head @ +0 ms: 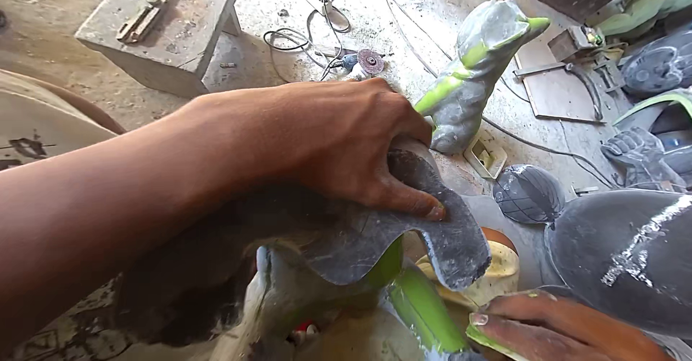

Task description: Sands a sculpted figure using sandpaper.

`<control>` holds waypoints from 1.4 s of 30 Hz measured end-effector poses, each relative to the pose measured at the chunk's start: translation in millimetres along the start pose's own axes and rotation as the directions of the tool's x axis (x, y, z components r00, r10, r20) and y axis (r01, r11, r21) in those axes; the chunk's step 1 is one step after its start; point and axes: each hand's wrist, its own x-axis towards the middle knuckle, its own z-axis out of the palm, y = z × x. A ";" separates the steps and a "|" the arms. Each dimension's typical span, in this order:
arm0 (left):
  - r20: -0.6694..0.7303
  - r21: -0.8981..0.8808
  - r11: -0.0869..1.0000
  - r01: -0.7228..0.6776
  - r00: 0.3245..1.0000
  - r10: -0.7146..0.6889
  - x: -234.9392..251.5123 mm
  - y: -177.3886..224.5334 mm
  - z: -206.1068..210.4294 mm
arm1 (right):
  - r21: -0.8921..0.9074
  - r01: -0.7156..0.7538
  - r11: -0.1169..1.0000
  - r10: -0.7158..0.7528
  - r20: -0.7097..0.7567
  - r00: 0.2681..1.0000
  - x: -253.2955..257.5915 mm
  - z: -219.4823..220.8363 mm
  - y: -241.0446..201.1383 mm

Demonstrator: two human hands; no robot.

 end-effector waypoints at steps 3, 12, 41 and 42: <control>0.031 0.013 1.000 0.010 0.999 -0.011 16.5 -4.0 -0.2 | -0.115 -0.020 0.993 0.028 0.069 0.997 3.5 -15.6 -12.6; 0.191 0.087 0.992 0.097 0.975 -0.112 70.6 -14.7 -4.9 | -0.562 0.228 0.795 -0.082 0.273 0.958 68.0 -22.8 -16.0; 0.262 0.214 0.970 0.117 0.950 -0.173 107.9 -38.3 -5.0 | -0.669 0.218 0.710 0.292 0.562 0.774 102.6 -66.9 -34.5; 0.267 0.209 0.971 0.116 0.948 -0.170 107.1 -37.9 -5.7 | -0.632 0.151 0.761 0.298 0.546 0.783 97.7 -75.0 -36.8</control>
